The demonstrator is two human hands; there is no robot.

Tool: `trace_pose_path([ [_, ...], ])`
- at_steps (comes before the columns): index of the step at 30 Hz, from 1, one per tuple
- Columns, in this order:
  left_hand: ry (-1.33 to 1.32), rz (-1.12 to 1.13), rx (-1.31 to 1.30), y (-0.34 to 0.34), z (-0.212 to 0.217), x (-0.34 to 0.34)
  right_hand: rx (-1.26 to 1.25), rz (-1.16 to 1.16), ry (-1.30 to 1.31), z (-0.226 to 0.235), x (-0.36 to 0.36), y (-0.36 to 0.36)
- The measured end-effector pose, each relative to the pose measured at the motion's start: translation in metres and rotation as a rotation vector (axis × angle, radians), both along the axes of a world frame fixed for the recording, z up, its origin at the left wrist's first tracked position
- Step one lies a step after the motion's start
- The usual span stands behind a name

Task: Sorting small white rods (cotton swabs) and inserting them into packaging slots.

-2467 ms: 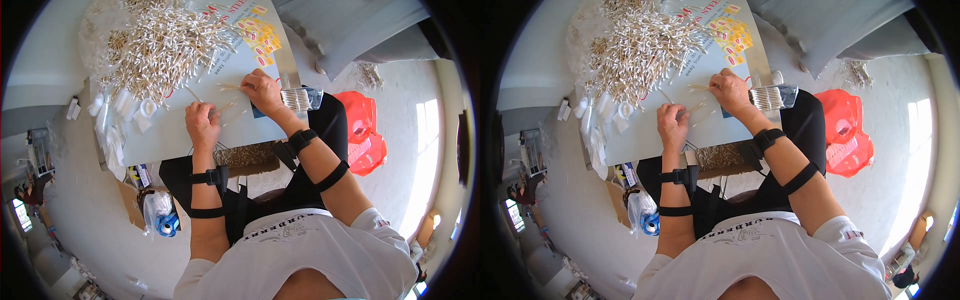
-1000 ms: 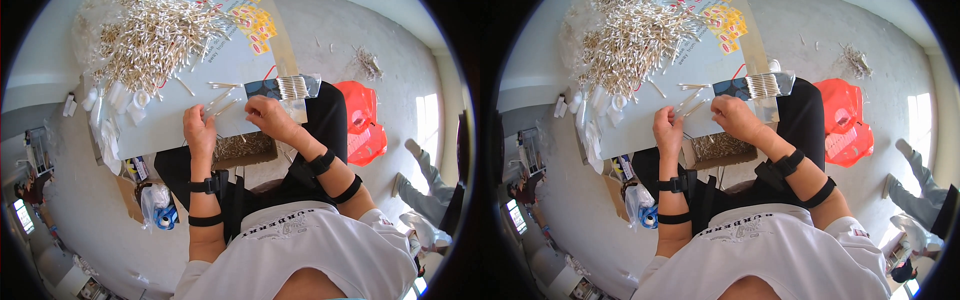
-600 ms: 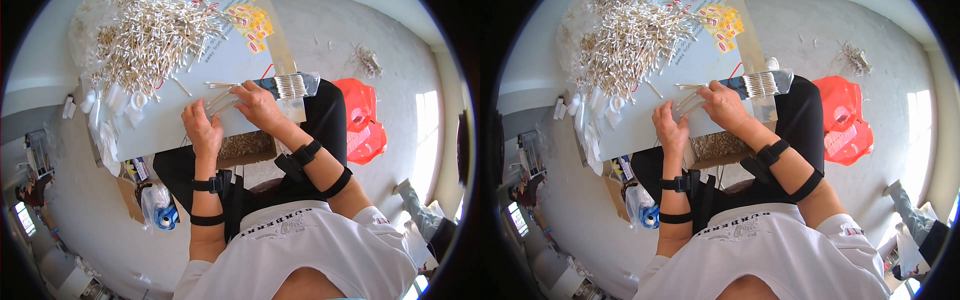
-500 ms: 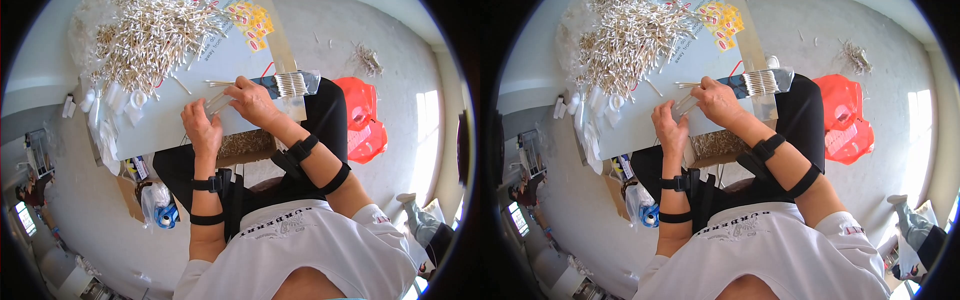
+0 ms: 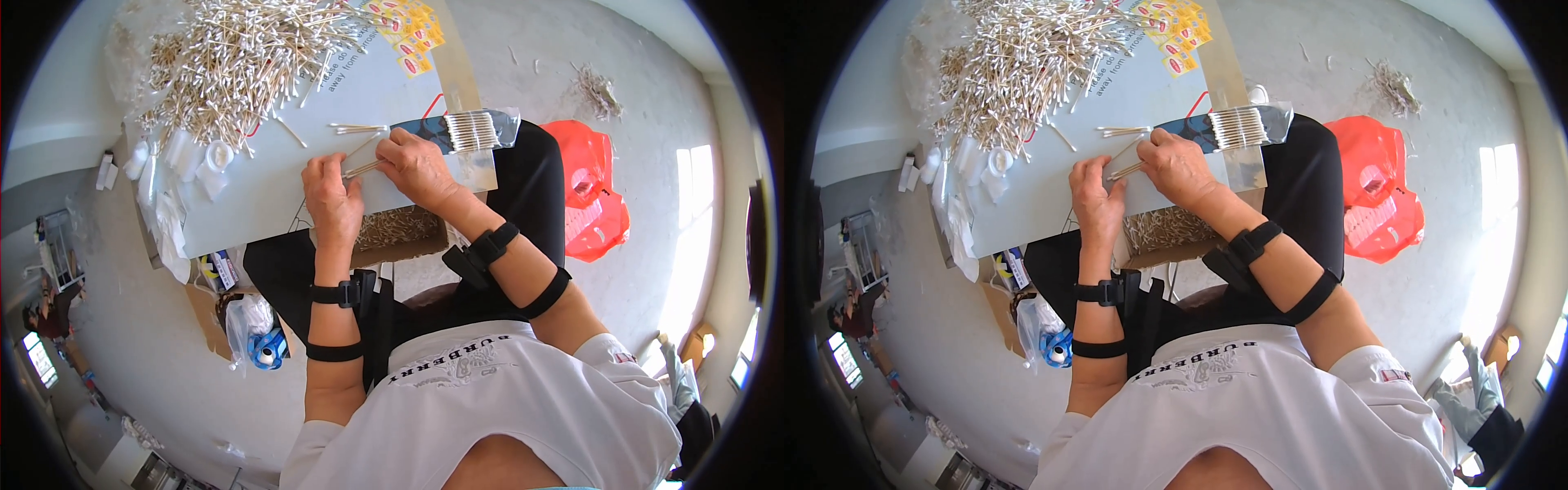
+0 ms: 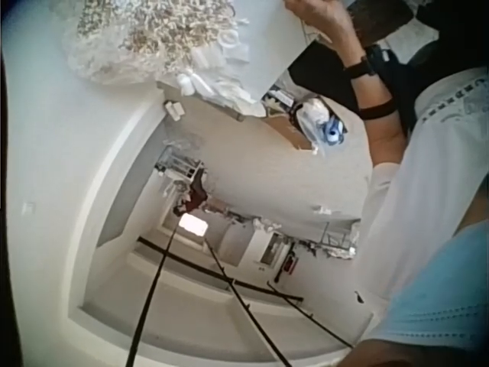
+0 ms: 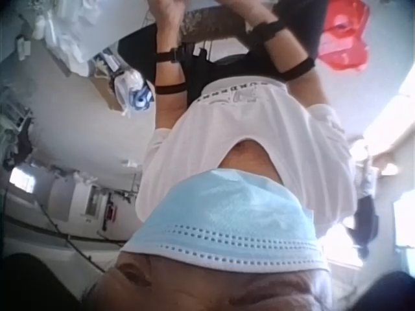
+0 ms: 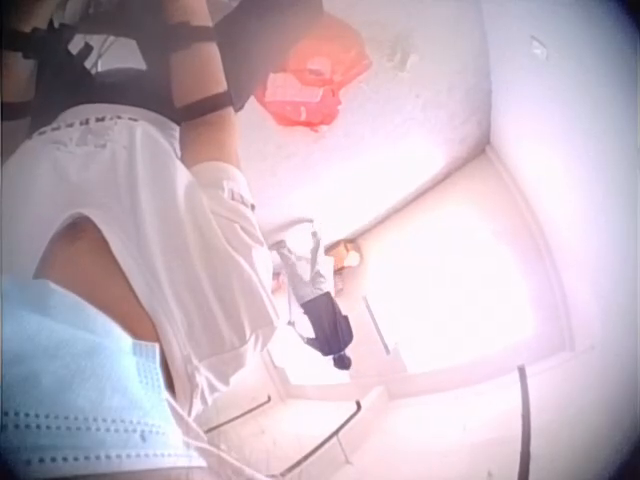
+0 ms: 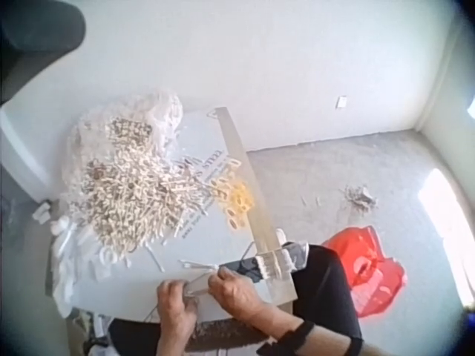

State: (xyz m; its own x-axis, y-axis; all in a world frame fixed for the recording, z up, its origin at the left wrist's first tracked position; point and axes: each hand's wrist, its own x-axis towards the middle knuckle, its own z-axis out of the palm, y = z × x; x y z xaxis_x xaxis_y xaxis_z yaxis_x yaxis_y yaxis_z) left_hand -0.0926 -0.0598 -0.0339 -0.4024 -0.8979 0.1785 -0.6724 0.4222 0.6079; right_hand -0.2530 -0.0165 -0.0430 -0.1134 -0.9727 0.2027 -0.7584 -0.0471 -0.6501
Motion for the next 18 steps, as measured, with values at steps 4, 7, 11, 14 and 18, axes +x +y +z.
trace_pose_path([
  [4,0.059,0.003,0.022,-0.004,-0.003,0.001,0.005,-0.009,-0.01,0.001,0.0,0.002],
  [7,0.044,0.005,0.039,-0.007,-0.006,0.005,-0.007,-0.01,-0.016,-0.001,0.0,0.003],
  [11,0.049,0.019,0.022,-0.012,-0.009,0.008,-0.008,-0.016,-0.013,0.0,0.001,0.004],
  [14,0.066,0.02,-0.013,-0.021,-0.011,0.006,0.026,-0.07,-0.149,0.0,0.001,0.003],
  [18,0.081,0.042,0.043,-0.031,-0.007,-0.002,-0.022,-0.194,-0.217,0.001,-0.006,-0.006],
])
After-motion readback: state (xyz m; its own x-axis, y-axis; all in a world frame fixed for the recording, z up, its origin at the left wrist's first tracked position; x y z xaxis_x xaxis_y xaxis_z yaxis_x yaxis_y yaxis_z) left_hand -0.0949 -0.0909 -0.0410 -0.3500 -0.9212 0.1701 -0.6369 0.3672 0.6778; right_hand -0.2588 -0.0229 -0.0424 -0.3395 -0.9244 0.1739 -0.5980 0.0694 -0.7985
